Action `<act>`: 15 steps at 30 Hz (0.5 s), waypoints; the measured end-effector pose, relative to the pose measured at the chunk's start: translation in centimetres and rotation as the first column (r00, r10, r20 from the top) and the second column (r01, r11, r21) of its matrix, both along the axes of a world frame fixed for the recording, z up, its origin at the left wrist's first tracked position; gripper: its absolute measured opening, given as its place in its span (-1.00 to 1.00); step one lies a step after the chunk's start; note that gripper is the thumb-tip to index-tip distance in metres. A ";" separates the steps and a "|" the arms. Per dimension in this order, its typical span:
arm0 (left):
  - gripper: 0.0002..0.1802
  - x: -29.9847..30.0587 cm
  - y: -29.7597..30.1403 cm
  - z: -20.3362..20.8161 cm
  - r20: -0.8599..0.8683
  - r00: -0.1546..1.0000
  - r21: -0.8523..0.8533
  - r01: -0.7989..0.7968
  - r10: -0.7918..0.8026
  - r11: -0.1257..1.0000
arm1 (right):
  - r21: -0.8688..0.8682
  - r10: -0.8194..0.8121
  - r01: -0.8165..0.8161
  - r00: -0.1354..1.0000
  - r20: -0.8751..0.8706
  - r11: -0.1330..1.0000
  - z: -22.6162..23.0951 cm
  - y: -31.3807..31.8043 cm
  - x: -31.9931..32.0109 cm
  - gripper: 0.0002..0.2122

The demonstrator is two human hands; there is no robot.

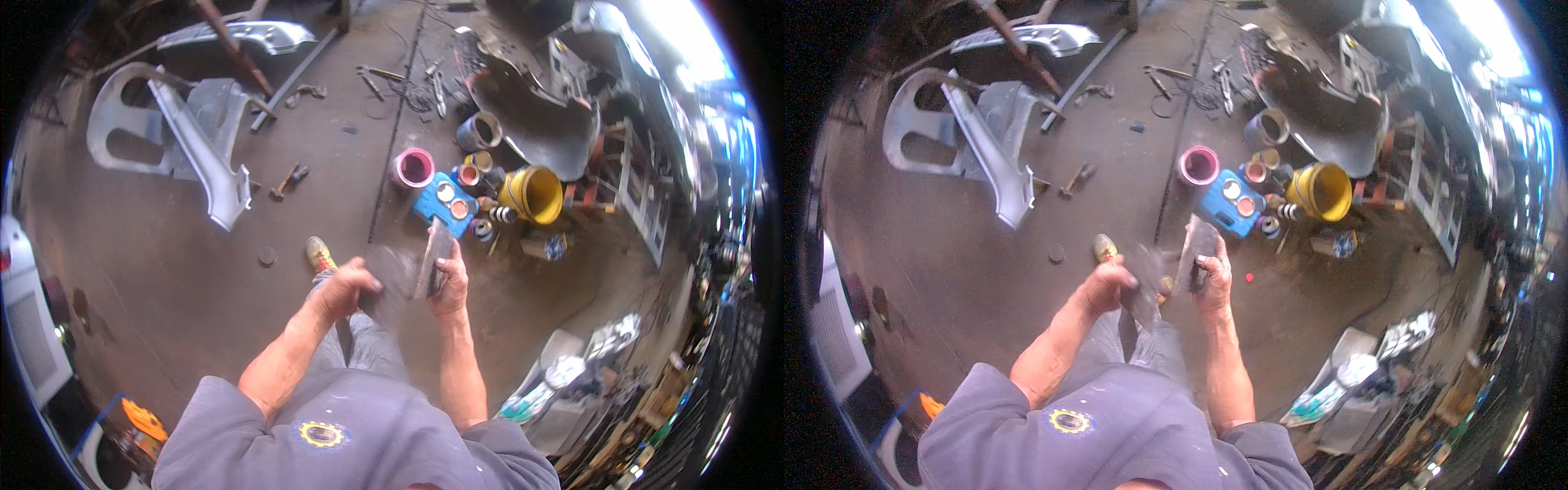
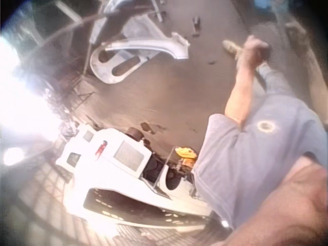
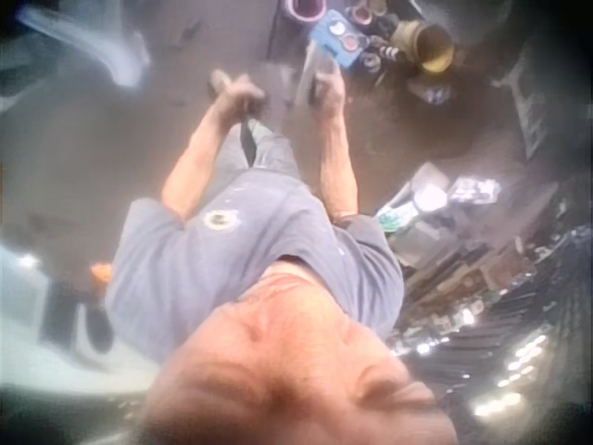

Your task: The person uses a soldering iron to apply filler to a grey plastic car part, then sands the area with sandpaper to smooth the surface.

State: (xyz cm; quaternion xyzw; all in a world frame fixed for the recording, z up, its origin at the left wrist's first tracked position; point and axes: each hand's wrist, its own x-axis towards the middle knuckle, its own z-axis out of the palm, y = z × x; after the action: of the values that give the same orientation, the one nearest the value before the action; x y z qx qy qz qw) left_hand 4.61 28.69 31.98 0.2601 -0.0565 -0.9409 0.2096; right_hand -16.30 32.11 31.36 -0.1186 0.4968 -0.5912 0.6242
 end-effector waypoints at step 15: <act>-0.55 14.1 -8.1 7.8 0.582 0.672 -0.812 0.513 0.458 0.279 | -0.021 0.768 -0.798 0.586 -0.258 0.602 7.5 -17.7 8.2 -0.34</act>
State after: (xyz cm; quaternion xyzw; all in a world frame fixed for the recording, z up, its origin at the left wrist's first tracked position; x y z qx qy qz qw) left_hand 18.74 20.57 39.73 0.4331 -0.6935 -0.5142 0.2591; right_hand -8.06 14.44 38.84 -0.4326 0.4189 -0.2698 0.7514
